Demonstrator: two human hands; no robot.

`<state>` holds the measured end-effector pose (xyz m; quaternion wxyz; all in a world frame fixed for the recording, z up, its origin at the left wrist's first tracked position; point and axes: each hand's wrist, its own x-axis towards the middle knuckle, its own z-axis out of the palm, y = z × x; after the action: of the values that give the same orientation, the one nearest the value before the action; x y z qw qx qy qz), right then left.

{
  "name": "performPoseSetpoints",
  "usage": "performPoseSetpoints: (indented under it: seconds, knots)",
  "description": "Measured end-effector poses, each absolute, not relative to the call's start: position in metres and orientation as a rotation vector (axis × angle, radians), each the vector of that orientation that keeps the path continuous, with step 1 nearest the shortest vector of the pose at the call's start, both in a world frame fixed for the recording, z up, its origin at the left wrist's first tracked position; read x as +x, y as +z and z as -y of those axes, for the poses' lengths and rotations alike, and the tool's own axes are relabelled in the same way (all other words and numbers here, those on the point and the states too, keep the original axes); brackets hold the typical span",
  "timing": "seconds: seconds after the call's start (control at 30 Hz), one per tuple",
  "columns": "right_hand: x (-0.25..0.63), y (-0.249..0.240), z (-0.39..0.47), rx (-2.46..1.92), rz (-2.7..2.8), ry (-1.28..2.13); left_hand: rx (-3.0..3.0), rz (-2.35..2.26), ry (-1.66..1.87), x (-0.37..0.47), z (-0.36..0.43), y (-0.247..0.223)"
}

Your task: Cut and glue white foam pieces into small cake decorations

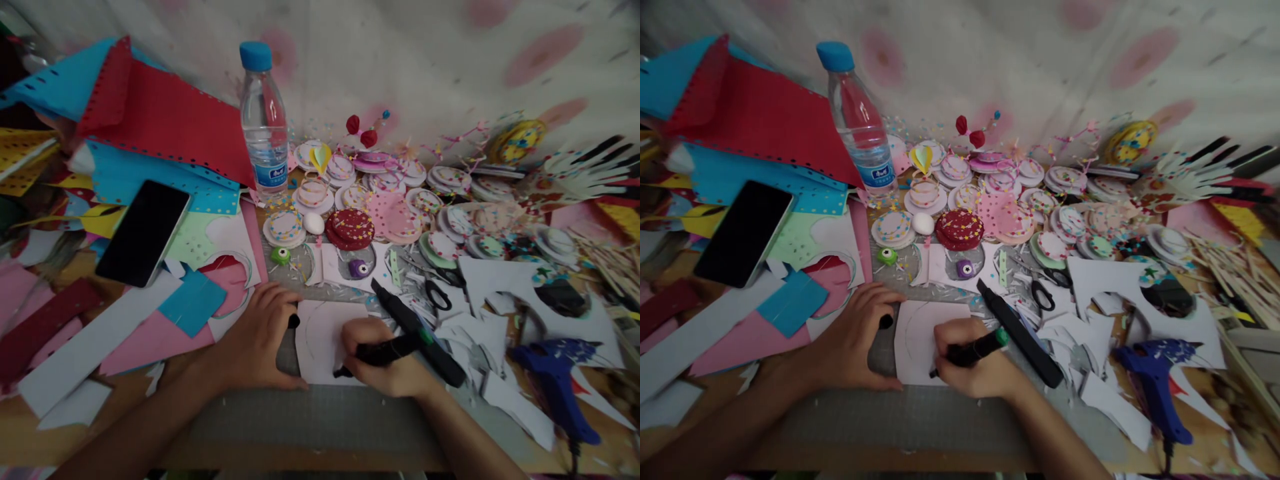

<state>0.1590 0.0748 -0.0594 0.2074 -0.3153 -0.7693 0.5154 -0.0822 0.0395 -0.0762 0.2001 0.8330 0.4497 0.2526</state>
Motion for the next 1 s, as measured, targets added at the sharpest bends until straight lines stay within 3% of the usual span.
performPoseSetpoints:
  seconds: [0.37,0.7,1.0]
  knots:
    - [0.168,-0.061,-0.078,-0.853,1.908,1.685,2.369,-1.238,0.694,-0.083,-0.041,-0.075]
    - [0.173,-0.045,-0.056,-1.171,1.656,0.834,2.455,-1.342,0.745,-0.061,-0.027,-0.072]
    - [0.151,-0.067,-0.037,-1.145,1.966,0.65,2.316,-1.274,0.583,-0.066,-0.029,-0.068]
